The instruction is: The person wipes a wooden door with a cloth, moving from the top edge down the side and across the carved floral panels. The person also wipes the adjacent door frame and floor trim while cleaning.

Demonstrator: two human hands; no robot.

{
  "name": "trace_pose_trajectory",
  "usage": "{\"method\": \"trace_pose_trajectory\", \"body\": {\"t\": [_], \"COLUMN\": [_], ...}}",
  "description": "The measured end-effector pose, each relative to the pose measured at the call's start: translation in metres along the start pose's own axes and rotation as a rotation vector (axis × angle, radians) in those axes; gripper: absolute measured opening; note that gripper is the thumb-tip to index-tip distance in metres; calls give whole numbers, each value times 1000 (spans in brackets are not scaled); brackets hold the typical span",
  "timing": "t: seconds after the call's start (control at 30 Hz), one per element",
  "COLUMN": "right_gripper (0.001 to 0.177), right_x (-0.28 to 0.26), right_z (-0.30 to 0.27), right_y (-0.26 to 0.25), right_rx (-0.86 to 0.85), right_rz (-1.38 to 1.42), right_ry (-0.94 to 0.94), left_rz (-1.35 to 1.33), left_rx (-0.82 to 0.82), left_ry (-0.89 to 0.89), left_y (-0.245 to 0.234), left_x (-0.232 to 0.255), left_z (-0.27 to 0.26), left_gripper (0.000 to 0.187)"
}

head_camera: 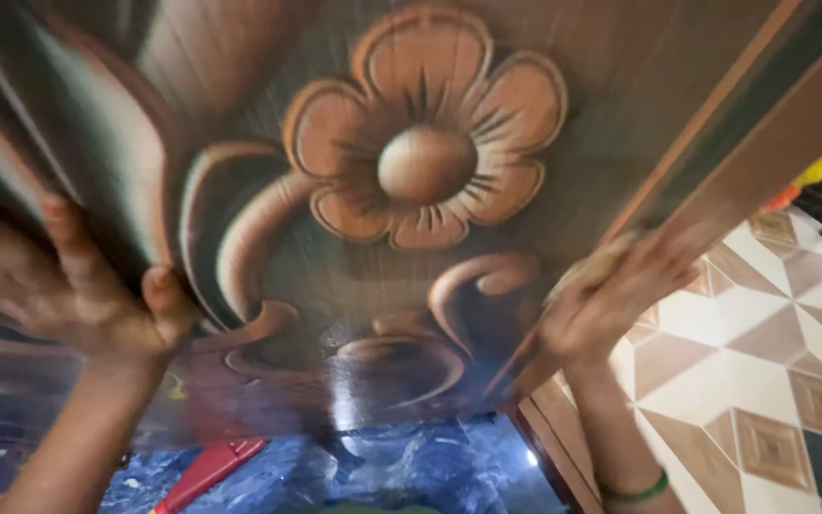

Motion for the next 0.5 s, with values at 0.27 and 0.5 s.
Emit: {"method": "trace_pose_trajectory", "body": {"t": [0.27,0.5], "right_gripper": [68,71], "right_x": [-38,-122], "right_z": [-29,43], "right_y": [23,11], "right_rx": [-62,-52], "right_rz": [-129,-34], "right_ry": [-325,-142], "left_rz": [-49,-35], "left_rx": [80,16], "left_ry": [11,21], "left_y": [2,14], "left_x": [0,5], "left_z": [0,-8], "left_gripper": [70,67]}}
Point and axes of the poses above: each hand's wrist, its own z-axis towards the middle knuckle, its own y-axis out of the palm, x = y × z, the point moved 8 cm from there along z, towards the middle knuckle, and after that the axes turned 7 degrees about x, right-handed, at the moved point
